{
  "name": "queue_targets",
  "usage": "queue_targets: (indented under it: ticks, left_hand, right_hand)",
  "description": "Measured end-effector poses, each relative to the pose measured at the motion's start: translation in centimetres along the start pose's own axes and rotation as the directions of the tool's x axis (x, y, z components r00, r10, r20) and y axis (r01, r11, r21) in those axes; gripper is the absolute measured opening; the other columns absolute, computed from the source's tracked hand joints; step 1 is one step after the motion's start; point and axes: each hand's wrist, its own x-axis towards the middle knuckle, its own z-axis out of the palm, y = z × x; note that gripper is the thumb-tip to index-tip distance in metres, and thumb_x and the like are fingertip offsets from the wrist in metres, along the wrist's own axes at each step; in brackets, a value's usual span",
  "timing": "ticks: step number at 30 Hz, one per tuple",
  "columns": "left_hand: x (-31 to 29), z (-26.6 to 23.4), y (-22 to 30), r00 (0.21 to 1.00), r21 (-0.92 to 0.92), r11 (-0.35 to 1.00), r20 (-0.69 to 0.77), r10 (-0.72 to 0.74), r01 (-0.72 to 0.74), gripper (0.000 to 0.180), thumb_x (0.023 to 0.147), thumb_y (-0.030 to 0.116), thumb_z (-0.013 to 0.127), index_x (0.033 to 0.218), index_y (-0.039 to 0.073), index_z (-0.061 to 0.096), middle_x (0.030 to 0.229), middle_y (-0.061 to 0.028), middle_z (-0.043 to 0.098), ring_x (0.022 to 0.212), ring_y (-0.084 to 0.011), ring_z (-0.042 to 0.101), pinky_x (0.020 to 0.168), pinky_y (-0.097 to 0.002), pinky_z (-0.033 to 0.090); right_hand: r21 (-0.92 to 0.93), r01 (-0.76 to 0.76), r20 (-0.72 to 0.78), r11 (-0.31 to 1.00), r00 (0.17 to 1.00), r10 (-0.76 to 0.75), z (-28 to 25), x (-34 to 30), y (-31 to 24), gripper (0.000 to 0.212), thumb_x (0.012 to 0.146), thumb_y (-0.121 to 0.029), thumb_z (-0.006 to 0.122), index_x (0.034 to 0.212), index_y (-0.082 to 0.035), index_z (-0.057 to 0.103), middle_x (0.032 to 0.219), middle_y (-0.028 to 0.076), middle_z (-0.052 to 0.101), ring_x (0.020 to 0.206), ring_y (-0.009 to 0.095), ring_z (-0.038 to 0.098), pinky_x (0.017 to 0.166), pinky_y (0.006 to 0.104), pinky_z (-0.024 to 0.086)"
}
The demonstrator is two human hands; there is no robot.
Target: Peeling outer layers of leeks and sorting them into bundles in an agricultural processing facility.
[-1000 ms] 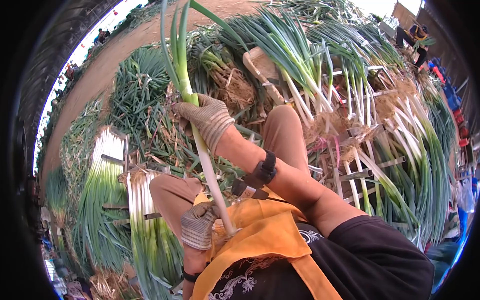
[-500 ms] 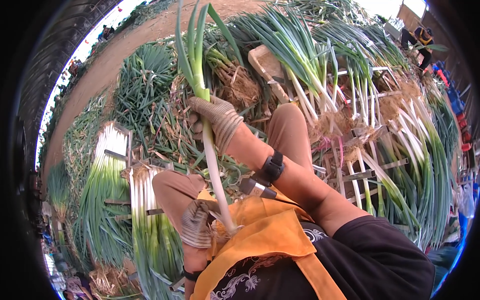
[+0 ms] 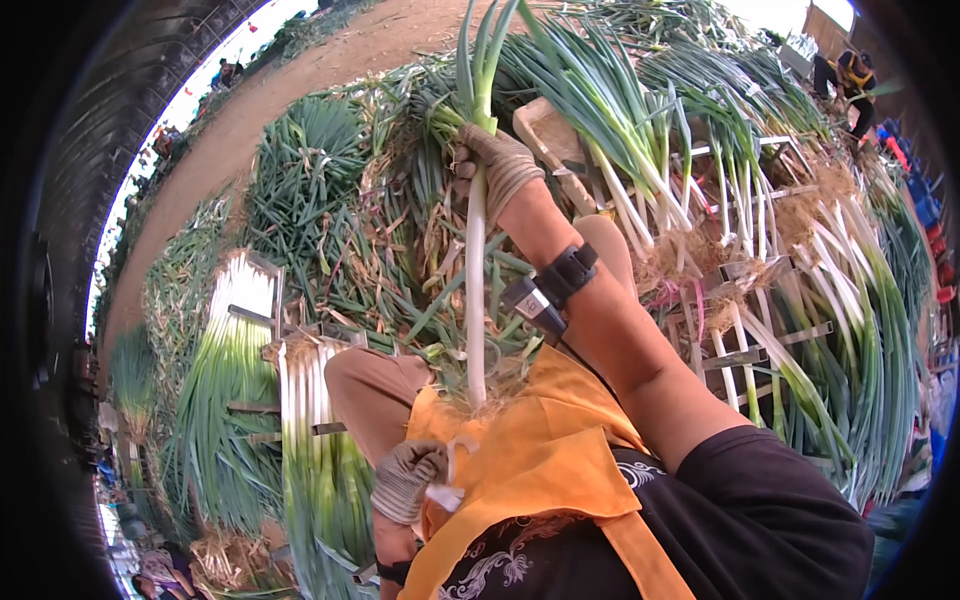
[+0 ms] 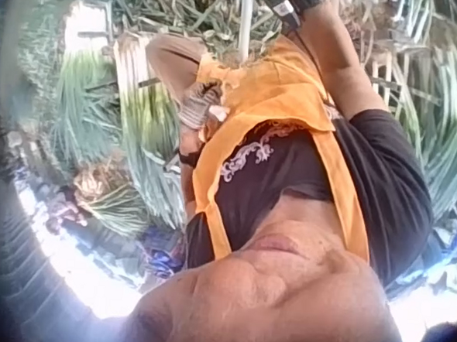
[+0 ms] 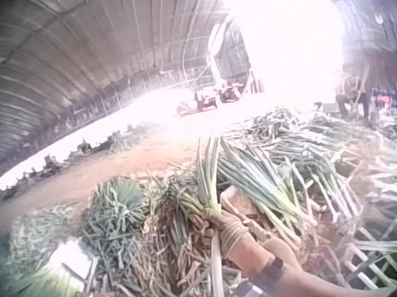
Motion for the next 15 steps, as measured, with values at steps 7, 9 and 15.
queue_targets:
  ticks: [7, 9, 15]
  left_hand:
    - [4.7, 3.0, 4.4, 0.817, 0.651, 0.615, 0.015, 0.576, -0.445, 0.034, 0.091, 0.022, 0.045, 0.112, -0.003, 0.051, 0.082, -0.0108, 0.059, 0.069, -0.0146, 0.058, 0.064, -0.0229, 0.047]
    - [5.4, 4.3, 4.3, 0.992, 0.348, 0.929, 0.052, 0.118, -0.129, 0.026, 0.091, 0.017, 0.047, 0.105, -0.003, 0.052, 0.080, -0.0058, 0.057, 0.067, -0.0109, 0.054, 0.064, -0.0219, 0.045]
    - [3.4, 3.1, 1.5, 0.961, 0.072, 0.986, 0.224, -0.164, 0.152, 0.013, 0.088, 0.010, 0.048, 0.096, 0.000, 0.053, 0.074, -0.0024, 0.056, 0.064, -0.0084, 0.052, 0.059, -0.0210, 0.044]
  right_hand:
    - [0.101, -0.061, 0.148, 0.993, 0.988, 0.045, 2.8, -2.3, 2.8, 0.012, 0.084, -0.014, 0.060, 0.086, -0.009, 0.049, 0.062, 0.002, 0.051, 0.046, 0.011, 0.045, 0.041, 0.0263, 0.039]
    - [0.097, -0.081, 0.129, 0.992, 0.989, 0.068, 2.7, -1.9, 3.0, 0.013, 0.084, -0.015, 0.060, 0.086, -0.009, 0.049, 0.062, 0.002, 0.051, 0.046, 0.011, 0.046, 0.041, 0.0260, 0.039]
    - [0.229, -0.133, 0.187, 0.964, 0.978, 0.091, -1.4, 1.0, 0.3, 0.017, 0.091, -0.030, 0.049, 0.092, -0.013, 0.050, 0.064, -0.004, 0.049, 0.048, 0.008, 0.044, 0.045, 0.0246, 0.040]
